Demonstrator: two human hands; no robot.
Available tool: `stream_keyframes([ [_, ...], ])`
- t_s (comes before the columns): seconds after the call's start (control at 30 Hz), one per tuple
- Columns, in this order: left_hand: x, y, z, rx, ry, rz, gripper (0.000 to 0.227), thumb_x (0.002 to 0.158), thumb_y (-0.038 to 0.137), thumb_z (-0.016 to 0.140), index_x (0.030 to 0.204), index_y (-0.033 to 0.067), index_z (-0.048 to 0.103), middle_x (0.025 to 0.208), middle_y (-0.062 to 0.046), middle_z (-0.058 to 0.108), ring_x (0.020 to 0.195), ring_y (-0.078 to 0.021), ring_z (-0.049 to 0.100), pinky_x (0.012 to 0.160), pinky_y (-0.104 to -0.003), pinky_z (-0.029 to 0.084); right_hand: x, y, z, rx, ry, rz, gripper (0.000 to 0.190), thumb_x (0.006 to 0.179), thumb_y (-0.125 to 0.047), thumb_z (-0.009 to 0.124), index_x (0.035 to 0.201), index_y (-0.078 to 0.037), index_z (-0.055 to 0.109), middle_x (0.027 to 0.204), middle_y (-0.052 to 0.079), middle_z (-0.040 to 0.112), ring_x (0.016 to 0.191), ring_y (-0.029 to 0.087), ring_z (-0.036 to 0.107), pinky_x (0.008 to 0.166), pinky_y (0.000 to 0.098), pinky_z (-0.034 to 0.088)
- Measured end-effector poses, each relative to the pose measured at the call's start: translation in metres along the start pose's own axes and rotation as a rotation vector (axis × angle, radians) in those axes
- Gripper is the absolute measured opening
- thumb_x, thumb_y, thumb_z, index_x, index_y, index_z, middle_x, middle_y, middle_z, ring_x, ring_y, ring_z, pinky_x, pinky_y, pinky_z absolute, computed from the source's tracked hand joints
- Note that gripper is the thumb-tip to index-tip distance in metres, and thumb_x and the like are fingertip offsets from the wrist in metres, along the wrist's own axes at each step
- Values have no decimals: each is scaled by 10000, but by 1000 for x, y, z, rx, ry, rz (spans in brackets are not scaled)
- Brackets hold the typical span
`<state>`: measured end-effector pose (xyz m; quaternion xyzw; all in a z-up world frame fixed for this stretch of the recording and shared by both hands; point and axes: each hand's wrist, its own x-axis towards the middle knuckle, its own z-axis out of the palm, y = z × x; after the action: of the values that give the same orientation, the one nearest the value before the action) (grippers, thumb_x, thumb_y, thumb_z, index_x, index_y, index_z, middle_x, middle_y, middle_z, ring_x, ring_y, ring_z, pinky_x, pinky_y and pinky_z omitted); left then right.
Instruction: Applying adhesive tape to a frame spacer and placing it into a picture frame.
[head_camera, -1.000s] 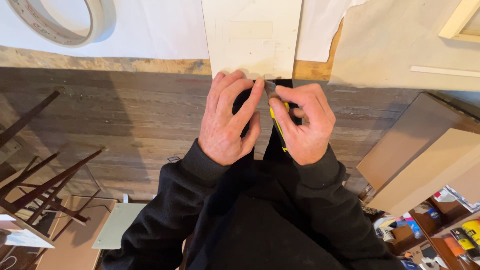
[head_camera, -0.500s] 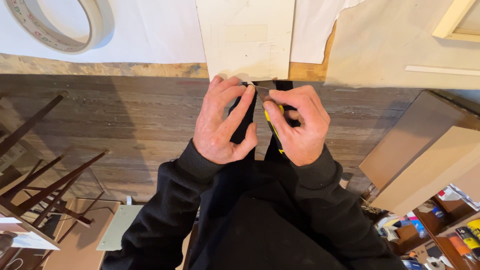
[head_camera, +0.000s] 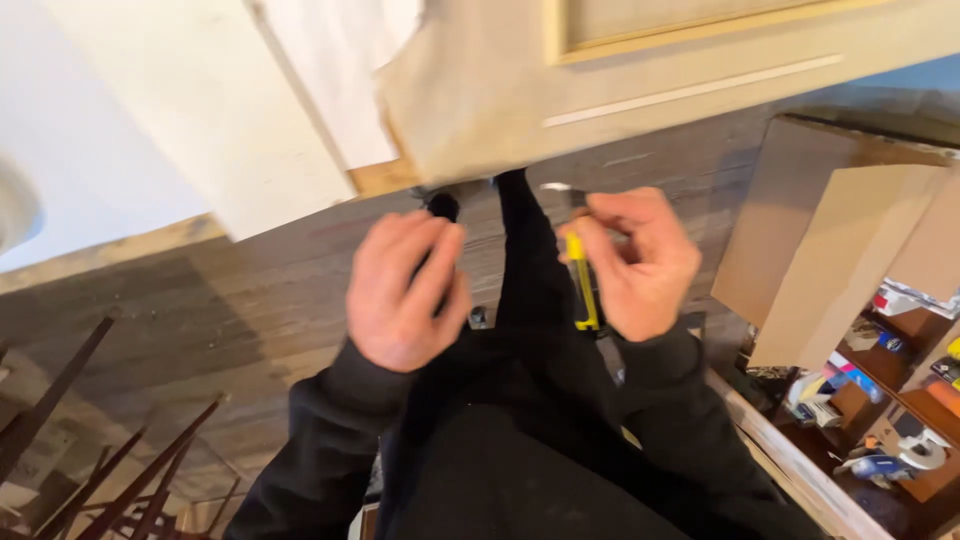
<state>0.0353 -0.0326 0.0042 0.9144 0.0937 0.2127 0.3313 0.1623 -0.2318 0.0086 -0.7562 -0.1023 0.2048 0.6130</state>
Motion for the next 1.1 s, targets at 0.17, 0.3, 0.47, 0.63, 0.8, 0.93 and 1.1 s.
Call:
stream_keyframes([
  [0.17, 40, 71, 97, -2, -146, 34, 433, 927, 117, 734, 1340, -17, 735, 1336, -212, 693, 1219, -416, 701, 1110, -553, 563, 20, 40, -114, -150, 103, -39, 167, 1058, 142, 697, 1205, 176, 624, 1022, 246, 610, 861, 430, 797, 598, 445, 657],
  [0.3, 72, 116, 163, 69, -237, 30, 700, 742, 61, 916, 1380, -81, 665, 1430, -253, 604, 1325, -414, 631, 1179, -551, 516, 44, 56, -166, -128, 143, -22, 204, 1067, 106, 717, 1237, 169, 624, 1102, 238, 608, 870, 425, 795, 586, 419, 653],
  [0.47, 93, 136, 214, 150, -245, -23, 703, 770, 94, 930, 1400, -77, 668, 1435, -249, 589, 1348, -414, 610, 1205, -575, 481, 79, 57, -189, -150, 77, -56, 189, 1073, 61, 736, 1219, 145, 651, 1145, 244, 629, 897, 435, 802, 580, 427, 653],
  [0.63, 104, 136, 224, 285, -231, -38, 702, 733, 142, 963, 1357, -54, 709, 1434, -215, 592, 1357, -374, 606, 1212, -565, 474, 100, 52, -194, -183, -10, -114, 161, 1073, 65, 745, 1199, 142, 682, 1237, 275, 635, 874, 429, 803, 578, 426, 650],
  [0.8, 99, 129, 231, 381, -267, -25, 733, 776, 165, 949, 1428, -24, 672, 1505, -211, 574, 1411, -355, 589, 1216, -556, 467, 102, 59, -194, -211, -48, -106, 153, 1090, 35, 735, 1222, 101, 695, 1300, 235, 640, 919, 408, 808, 606, 417, 668],
  [0.93, 102, 135, 231, 424, -296, -45, 754, 765, 208, 962, 1433, -1, 681, 1472, -206, 593, 1384, -354, 603, 1220, -560, 466, 101, 63, -197, -205, -58, -78, 162, 1078, 47, 743, 1228, 94, 703, 1289, 238, 634, 917, 429, 807, 592, 432, 669],
  [1.1, 106, 138, 233, 444, -314, -50, 816, 751, 226, 1012, 1462, 32, 661, 1444, -221, 602, 1375, -389, 600, 1217, -609, 464, 104, 68, -201, -203, -72, -92, 178, 1077, 69, 745, 1243, 103, 691, 1247, 247, 633, 943, 453, 801, 589, 440, 666],
])
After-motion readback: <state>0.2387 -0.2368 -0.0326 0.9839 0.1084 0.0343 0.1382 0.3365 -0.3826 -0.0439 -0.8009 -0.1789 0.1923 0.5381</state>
